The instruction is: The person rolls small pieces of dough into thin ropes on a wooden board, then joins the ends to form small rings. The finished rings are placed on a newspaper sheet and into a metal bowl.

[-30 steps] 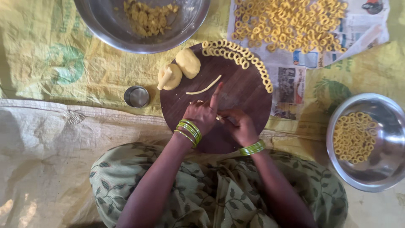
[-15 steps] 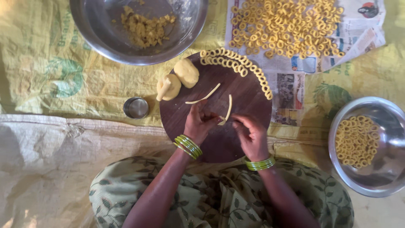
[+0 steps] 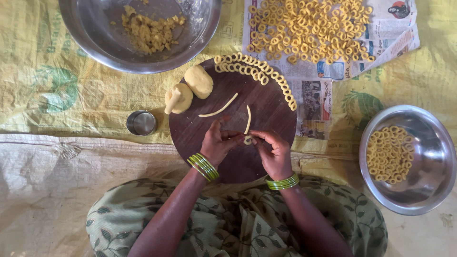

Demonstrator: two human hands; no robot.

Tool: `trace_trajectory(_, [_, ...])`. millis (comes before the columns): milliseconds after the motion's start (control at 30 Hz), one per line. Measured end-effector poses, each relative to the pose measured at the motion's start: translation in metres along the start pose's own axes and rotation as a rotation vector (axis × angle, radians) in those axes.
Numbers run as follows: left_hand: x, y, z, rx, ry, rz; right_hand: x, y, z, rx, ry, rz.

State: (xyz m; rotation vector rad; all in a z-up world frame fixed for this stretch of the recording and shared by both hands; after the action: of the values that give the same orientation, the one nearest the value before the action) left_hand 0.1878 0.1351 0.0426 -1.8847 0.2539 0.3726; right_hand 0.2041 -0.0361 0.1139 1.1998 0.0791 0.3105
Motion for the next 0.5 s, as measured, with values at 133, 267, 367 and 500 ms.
trace_trajectory(133, [0.0,-0.001,-0.006,-0.073,0.1,0.005,0.001,0.017,0.003,-0.092,-0.024,0.076])
trace_trajectory(267, [-0.002,-0.006,-0.009,0.015,0.168,-0.069,-0.003,0.037,0.001,-0.258,-0.067,0.21])
trace_trajectory(367, [-0.002,-0.002,-0.007,0.047,0.153,-0.049,-0.007,0.042,0.0,-0.334,-0.079,0.244])
trace_trajectory(500, [0.001,0.004,-0.004,0.028,0.126,-0.051,-0.005,0.026,-0.002,-0.093,-0.007,0.135])
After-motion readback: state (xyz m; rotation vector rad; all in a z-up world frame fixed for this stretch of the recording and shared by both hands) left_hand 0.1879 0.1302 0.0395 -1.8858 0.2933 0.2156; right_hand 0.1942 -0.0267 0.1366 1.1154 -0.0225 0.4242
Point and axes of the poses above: each hand's wrist, its own x-axis towards the middle knuckle, its own z-axis out of the back of the hand, y = z × x, the point moved 6 cm from there along x, towards the middle knuckle, and after that the axes turned 2 degrees about -z, right-handed, at the moved point
